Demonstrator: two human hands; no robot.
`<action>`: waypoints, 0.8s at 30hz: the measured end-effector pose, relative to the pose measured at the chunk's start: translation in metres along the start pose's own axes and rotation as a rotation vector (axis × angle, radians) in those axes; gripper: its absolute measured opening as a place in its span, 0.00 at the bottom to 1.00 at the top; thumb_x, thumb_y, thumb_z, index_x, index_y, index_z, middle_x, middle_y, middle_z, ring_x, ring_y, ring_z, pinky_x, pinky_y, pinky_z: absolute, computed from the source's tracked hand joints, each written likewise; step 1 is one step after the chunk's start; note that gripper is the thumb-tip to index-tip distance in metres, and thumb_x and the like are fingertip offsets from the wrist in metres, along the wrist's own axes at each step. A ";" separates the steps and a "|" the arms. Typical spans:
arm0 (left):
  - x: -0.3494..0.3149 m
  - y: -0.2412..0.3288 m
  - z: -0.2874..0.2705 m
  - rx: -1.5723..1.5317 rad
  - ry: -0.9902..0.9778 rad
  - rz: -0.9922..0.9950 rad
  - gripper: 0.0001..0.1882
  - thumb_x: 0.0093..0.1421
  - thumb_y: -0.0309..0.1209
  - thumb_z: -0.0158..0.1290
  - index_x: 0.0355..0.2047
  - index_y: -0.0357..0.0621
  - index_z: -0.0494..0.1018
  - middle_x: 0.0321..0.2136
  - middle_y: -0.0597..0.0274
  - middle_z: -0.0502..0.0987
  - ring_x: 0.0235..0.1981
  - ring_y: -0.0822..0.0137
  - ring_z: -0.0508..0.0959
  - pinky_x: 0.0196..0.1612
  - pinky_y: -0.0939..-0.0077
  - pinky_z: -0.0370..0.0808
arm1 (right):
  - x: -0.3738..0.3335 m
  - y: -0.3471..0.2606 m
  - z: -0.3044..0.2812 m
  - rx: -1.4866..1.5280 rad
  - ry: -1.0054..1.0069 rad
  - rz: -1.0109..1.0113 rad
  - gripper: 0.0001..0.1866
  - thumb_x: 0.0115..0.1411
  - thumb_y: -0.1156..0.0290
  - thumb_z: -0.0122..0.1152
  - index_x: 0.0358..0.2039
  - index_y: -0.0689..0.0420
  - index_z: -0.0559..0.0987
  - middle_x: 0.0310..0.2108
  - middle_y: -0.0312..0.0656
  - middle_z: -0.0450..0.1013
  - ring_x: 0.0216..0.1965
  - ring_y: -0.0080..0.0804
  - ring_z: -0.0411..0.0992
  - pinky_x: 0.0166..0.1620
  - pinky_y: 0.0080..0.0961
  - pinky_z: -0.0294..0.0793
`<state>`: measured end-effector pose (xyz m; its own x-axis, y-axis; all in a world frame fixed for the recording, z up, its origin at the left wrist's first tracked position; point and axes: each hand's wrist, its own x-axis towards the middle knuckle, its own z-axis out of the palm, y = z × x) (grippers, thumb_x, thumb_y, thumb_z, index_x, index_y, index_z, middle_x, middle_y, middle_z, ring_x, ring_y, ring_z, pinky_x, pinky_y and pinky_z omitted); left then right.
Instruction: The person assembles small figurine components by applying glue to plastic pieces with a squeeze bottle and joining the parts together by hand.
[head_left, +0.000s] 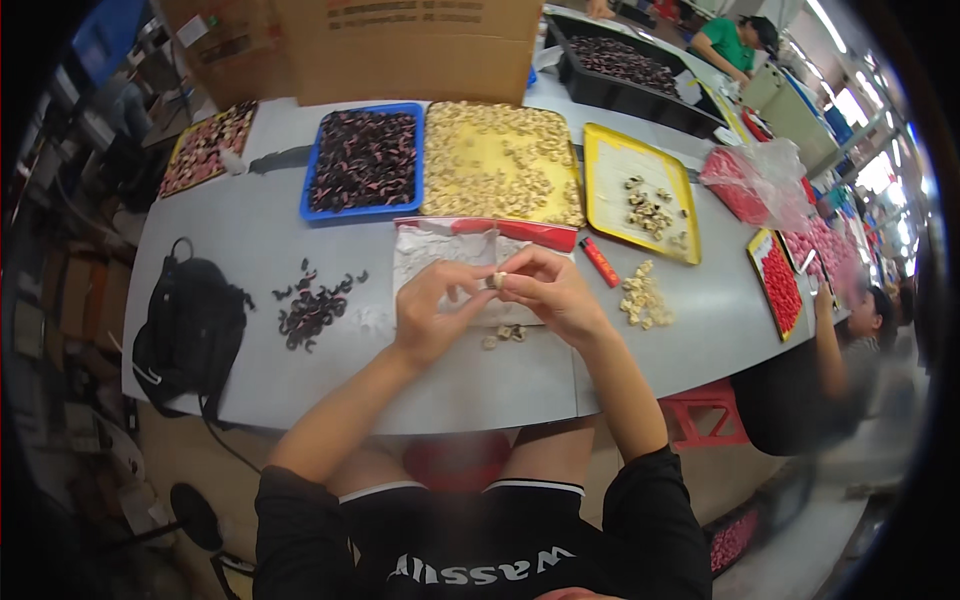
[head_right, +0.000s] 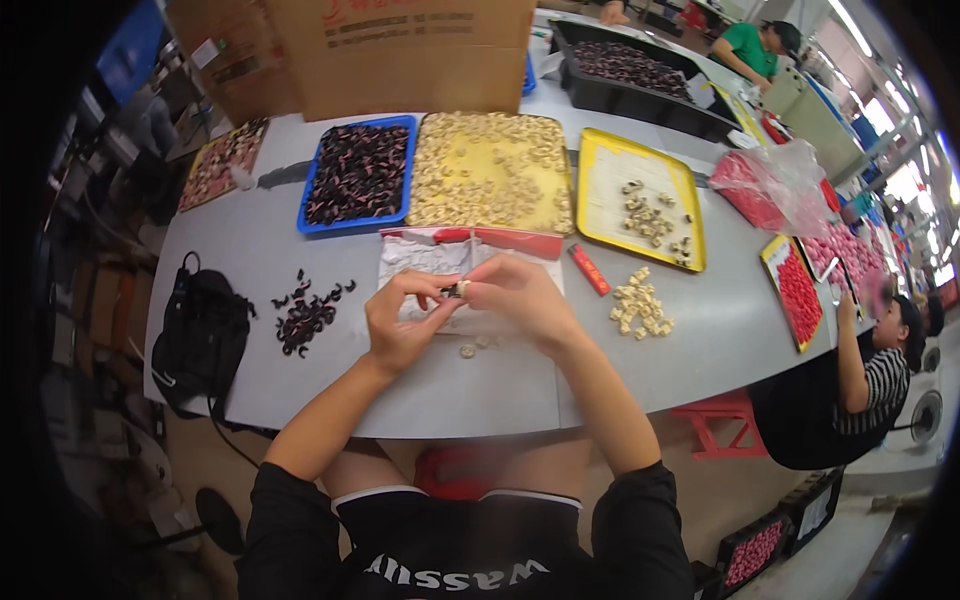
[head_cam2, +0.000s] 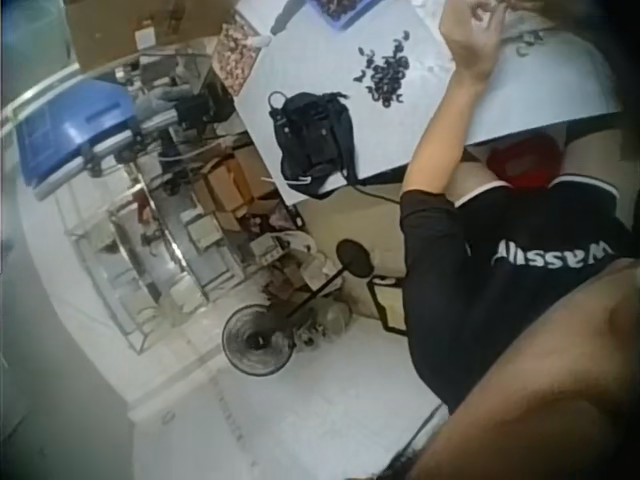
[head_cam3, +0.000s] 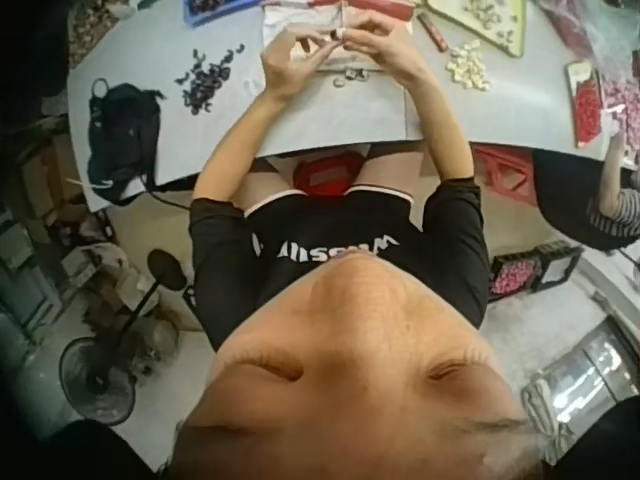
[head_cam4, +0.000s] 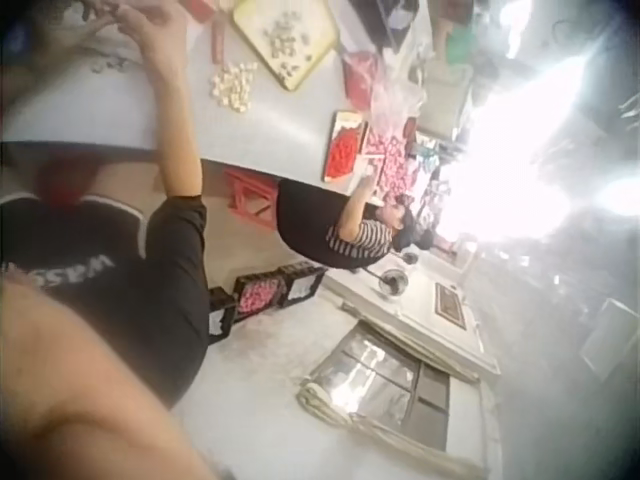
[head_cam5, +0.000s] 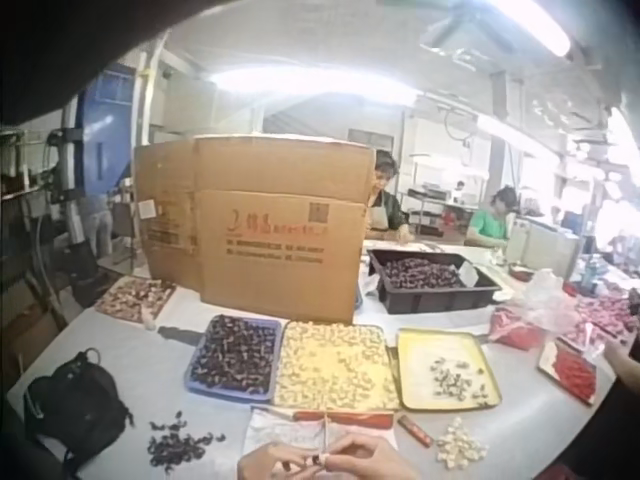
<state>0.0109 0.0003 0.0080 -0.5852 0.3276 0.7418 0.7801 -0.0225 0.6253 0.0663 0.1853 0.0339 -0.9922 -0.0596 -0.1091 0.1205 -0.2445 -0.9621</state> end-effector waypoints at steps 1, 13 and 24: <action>-0.002 -0.001 0.001 -0.006 0.001 -0.010 0.15 0.48 0.20 0.65 0.30 0.42 0.68 0.35 0.52 0.81 0.30 0.67 0.79 0.26 0.81 0.71 | -0.001 0.000 0.002 0.028 0.002 0.000 0.06 0.57 0.76 0.62 0.36 0.61 0.77 0.35 0.38 0.75 0.38 0.25 0.73 0.44 0.21 0.74; 0.001 0.009 -0.002 -0.031 -0.013 0.013 0.14 0.48 0.19 0.64 0.29 0.43 0.68 0.33 0.54 0.82 0.27 0.70 0.77 0.24 0.81 0.69 | -0.002 0.002 0.002 0.327 -0.168 0.127 0.12 0.56 0.75 0.64 0.39 0.56 0.70 0.42 0.43 0.73 0.47 0.32 0.72 0.51 0.29 0.73; 0.002 0.016 0.000 -0.158 -0.070 -0.111 0.18 0.49 0.19 0.62 0.42 0.43 0.74 0.37 0.59 0.80 0.28 0.73 0.77 0.25 0.82 0.72 | -0.004 -0.002 0.007 0.420 -0.130 0.080 0.25 0.51 0.78 0.64 0.47 0.54 0.63 0.42 0.46 0.73 0.44 0.32 0.73 0.50 0.30 0.71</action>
<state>0.0223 0.0004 0.0194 -0.6446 0.4007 0.6511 0.6640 -0.1286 0.7366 0.0703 0.1797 0.0381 -0.9705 -0.2086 -0.1209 0.2251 -0.6044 -0.7642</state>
